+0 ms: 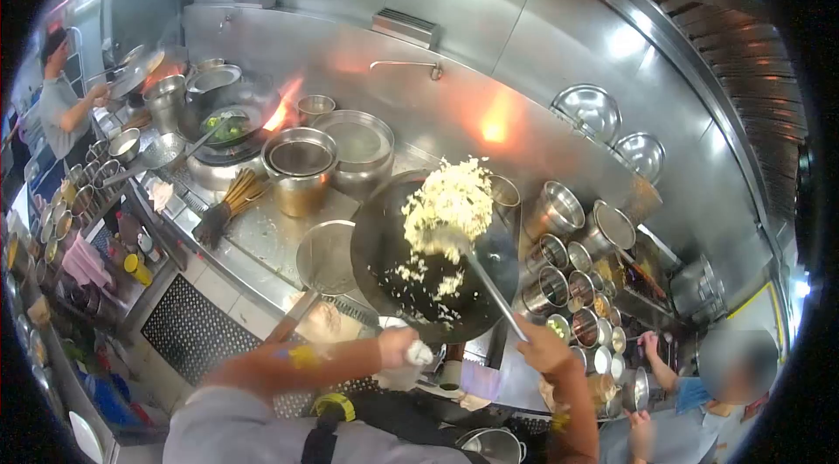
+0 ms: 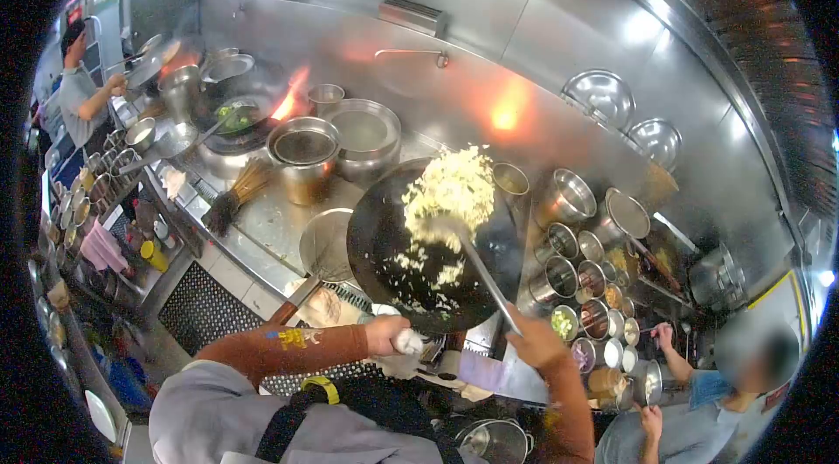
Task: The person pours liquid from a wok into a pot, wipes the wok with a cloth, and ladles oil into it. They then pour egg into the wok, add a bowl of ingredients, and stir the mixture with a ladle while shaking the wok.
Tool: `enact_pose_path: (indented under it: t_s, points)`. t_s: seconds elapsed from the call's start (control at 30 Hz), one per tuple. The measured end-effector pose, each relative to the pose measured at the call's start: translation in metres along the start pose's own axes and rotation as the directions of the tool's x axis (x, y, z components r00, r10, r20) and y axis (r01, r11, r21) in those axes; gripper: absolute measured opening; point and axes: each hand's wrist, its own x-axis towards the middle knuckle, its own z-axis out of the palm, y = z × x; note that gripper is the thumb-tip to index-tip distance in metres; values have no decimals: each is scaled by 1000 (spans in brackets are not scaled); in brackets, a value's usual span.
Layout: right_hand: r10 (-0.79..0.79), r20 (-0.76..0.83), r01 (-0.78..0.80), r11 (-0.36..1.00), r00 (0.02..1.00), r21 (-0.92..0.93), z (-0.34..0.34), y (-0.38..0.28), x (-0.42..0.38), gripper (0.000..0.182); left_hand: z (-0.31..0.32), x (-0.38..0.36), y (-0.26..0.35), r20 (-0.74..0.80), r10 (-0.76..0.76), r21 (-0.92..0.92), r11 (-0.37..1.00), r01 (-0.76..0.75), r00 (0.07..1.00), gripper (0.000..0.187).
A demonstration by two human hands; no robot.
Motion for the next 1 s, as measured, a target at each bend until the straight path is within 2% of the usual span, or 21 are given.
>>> enact_pose_path:
  t_s: [0.07, 0.1, 0.13, 0.17, 0.2, 0.23, 0.27, 0.3, 0.37, 0.4, 0.43, 0.5, 0.57, 0.6, 0.63, 0.7, 0.77, 0.83, 0.9, 0.97, 1.0]
  points:
    - [86, 214, -116, 985, 973, 130, -45, -24, -18, 60, 9, -1, 5, 19, 66, 3, 998, -66, 998, 22]
    - [311, 419, -400, 905, 853, 143, -71, -42, -9, 60, 37, -6, 35, 1, 58, -22, 998, -58, 998, 21]
    - [368, 465, -447, 892, 805, 66, -71, -44, 5, 58, 51, 11, 60, -38, 71, -46, 996, -73, 997, 22]
    - [376, 431, -446, 892, 820, 72, -55, -40, 14, 57, 54, 33, 68, -73, 79, -69, 994, -84, 994, 22]
    - [196, 228, -177, 979, 954, -100, -15, -8, 21, 59, 44, 40, 57, -46, 136, -42, 990, -138, 990, 23]
    - [58, 67, -60, 998, 996, 20, 14, 6, 30, 58, 31, 47, 50, -17, 202, -25, 979, -203, 979, 25]
    - [239, 82, -233, 969, 968, -78, 35, 0, 40, 59, 16, 64, 33, -76, 168, -15, 985, -169, 983, 24]
    - [143, -44, -143, 990, 989, -12, 43, -11, 36, 58, 15, 47, 23, -183, 126, -14, 991, -131, 975, 22]
    - [-43, -307, 73, 993, 951, 89, 56, -27, 20, 58, 11, 21, 9, -166, 158, -1, 987, -160, 973, 24]
    - [256, -94, -192, 881, 962, 433, 43, -45, 11, 56, -6, 36, 3, -35, 234, -59, 970, -236, 972, 22]
    - [459, 211, -474, 590, 863, 654, 32, -60, 0, 55, -4, 49, 16, -48, 270, -34, 962, -271, 962, 21]
    - [366, 259, -350, 210, 894, 913, 41, -46, -14, 49, 7, 62, 32, -94, 291, 9, 956, -292, 952, 20]
    - [270, 210, -168, -171, 940, 971, 28, -39, 7, 51, 23, 65, 63, -130, 277, 14, 961, -277, 952, 18]
    - [200, 115, -36, -361, 973, 932, 11, -59, 24, 62, 25, 77, 68, -163, 275, 40, 961, -272, 948, 20]
    - [156, -33, 95, -410, 987, 907, 1, -65, 38, 72, 24, 87, 77, -197, 282, 73, 959, -273, 939, 21]
    - [246, -287, 344, -233, 926, 910, -15, -63, 61, 65, 25, 80, 76, -230, 343, 113, 939, -325, 911, 20]
    - [561, -476, 71, 594, 678, 801, -14, -9, 102, 51, 27, 82, 76, -262, 305, 112, 952, -285, 916, 18]
    - [650, -657, 462, 482, 381, 745, -9, -16, 179, 30, 27, 86, 76, -285, 291, 180, 952, -247, 913, 18]
    - [734, -511, 557, 220, 446, 801, -10, 3, 243, 29, 20, 99, 74, -263, 299, 217, 945, -246, 917, 19]
    - [690, -428, 384, 229, 584, 894, -38, 0, 288, 27, 22, 91, 77, -261, 292, 173, 952, -253, 920, 18]
    - [669, -491, 391, 310, 559, 867, -56, -14, 299, 25, 19, 96, 75, -267, 285, 186, 952, -241, 920, 18]
